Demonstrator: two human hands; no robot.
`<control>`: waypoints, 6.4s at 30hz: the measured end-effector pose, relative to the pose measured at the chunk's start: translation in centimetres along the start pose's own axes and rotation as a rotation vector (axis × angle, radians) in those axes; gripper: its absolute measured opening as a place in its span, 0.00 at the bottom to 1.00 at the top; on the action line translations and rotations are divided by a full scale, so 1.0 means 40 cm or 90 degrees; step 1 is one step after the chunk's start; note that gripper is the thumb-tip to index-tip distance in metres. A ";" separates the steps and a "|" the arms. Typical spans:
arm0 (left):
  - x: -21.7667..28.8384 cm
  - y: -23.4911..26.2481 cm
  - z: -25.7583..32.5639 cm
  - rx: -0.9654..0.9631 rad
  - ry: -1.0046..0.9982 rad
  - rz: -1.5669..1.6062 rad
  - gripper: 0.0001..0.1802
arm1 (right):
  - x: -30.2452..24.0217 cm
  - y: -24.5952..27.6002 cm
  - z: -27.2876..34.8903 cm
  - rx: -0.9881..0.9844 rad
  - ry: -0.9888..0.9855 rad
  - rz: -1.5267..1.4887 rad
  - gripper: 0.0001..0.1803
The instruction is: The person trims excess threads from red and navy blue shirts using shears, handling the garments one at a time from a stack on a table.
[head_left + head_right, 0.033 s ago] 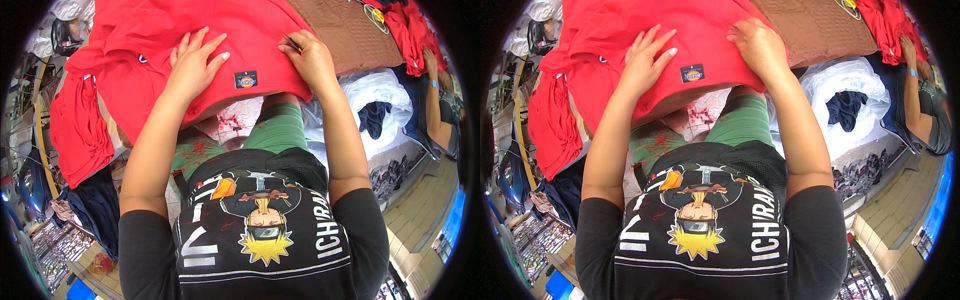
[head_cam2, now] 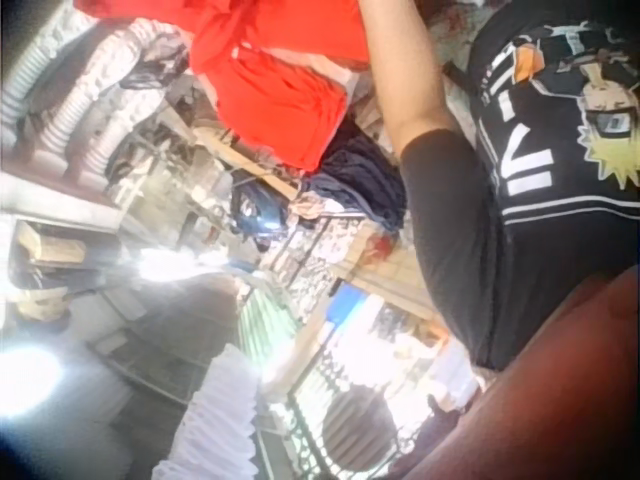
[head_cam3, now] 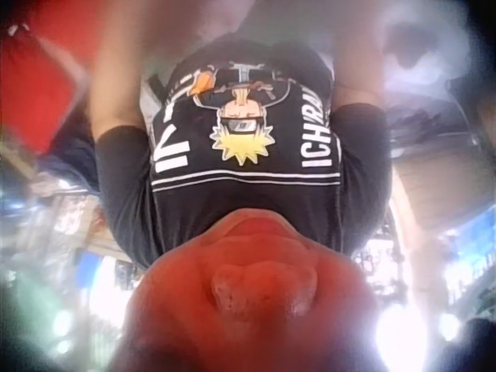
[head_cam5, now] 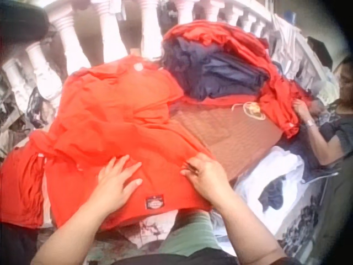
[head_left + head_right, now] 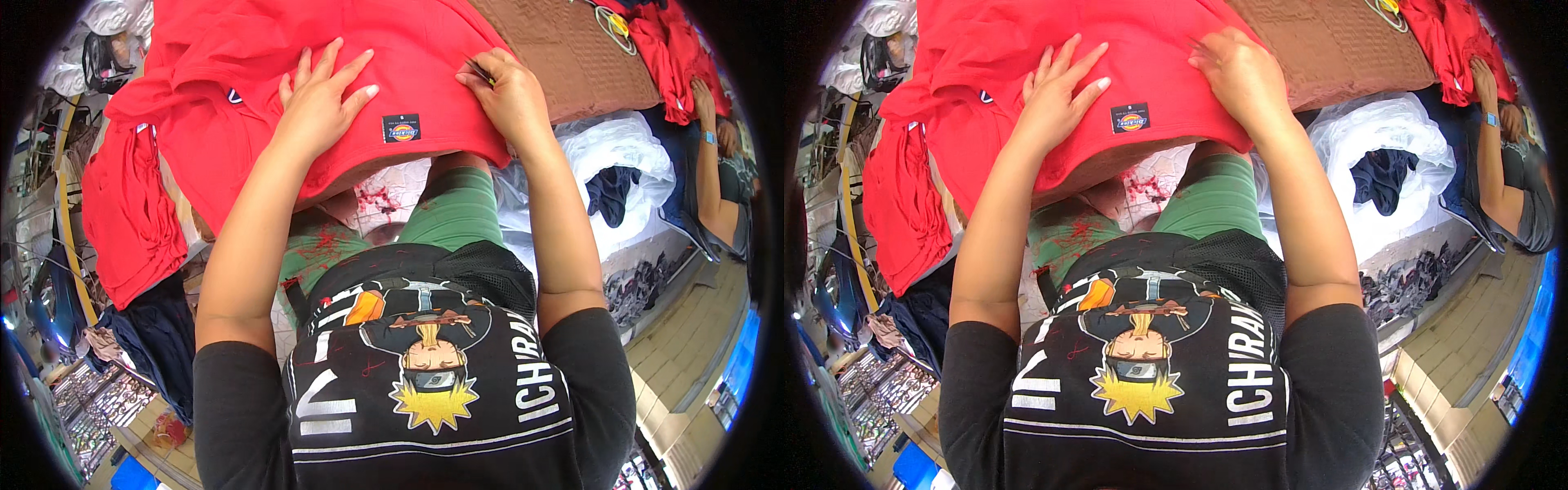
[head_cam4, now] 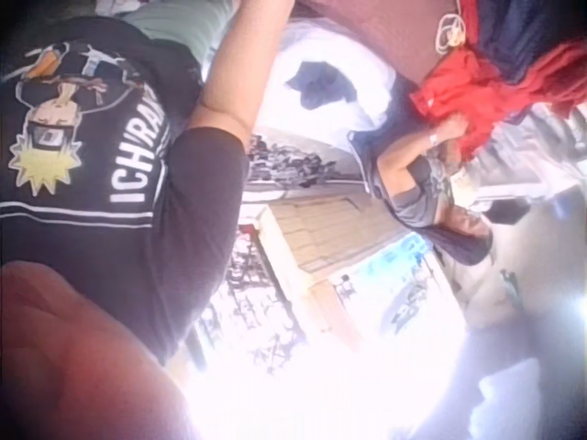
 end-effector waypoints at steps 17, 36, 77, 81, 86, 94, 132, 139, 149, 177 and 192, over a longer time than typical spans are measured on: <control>0.035 0.052 0.209 0.041 0.045 0.377 0.14 | -0.163 -0.033 0.047 -0.139 -0.073 -0.492 0.13; 0.037 0.033 0.187 0.027 0.075 0.366 0.06 | -0.201 -0.055 0.050 -0.187 0.115 -0.279 0.08; 0.100 0.165 0.208 0.053 -0.056 0.238 0.23 | -0.087 0.006 -0.014 -0.161 0.149 -0.337 0.09; 0.057 0.082 0.196 0.049 0.011 0.179 0.27 | -0.164 -0.045 -0.012 -0.158 0.186 -0.316 0.12; 0.038 0.059 0.197 0.063 0.061 0.278 0.15 | -0.151 -0.082 -0.012 -0.136 0.147 -0.258 0.13; -0.052 0.103 0.204 -0.150 -0.083 0.613 0.08 | -0.151 -0.097 -0.019 -0.178 0.114 -0.207 0.13; -0.024 0.052 0.150 0.055 0.141 0.425 0.08 | -0.274 -0.133 0.028 0.040 0.158 -0.206 0.14; 0.015 0.073 0.153 0.012 0.031 0.426 0.09 | -0.232 -0.142 0.031 0.024 0.097 -0.275 0.10; 0.013 0.062 0.140 -0.172 0.099 0.459 0.17 | -0.219 -0.122 0.038 -0.023 0.002 -0.354 0.08; 0.023 0.068 0.136 0.165 -0.028 0.392 0.07 | -0.204 -0.096 -0.003 -0.060 -0.025 -0.413 0.09; 0.010 0.050 0.145 -0.199 0.105 0.754 0.16 | -0.191 -0.083 -0.009 -0.078 0.048 -0.344 0.12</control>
Point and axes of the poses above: each hand's wrist, its own z-axis away from the middle knuckle, its own y-axis out of the back of the hand, x = y × z, the point moved 3 cm from there along -z, towards the middle knuckle, and after that the axes turned 14 degrees about y, right-handed, at the moved point
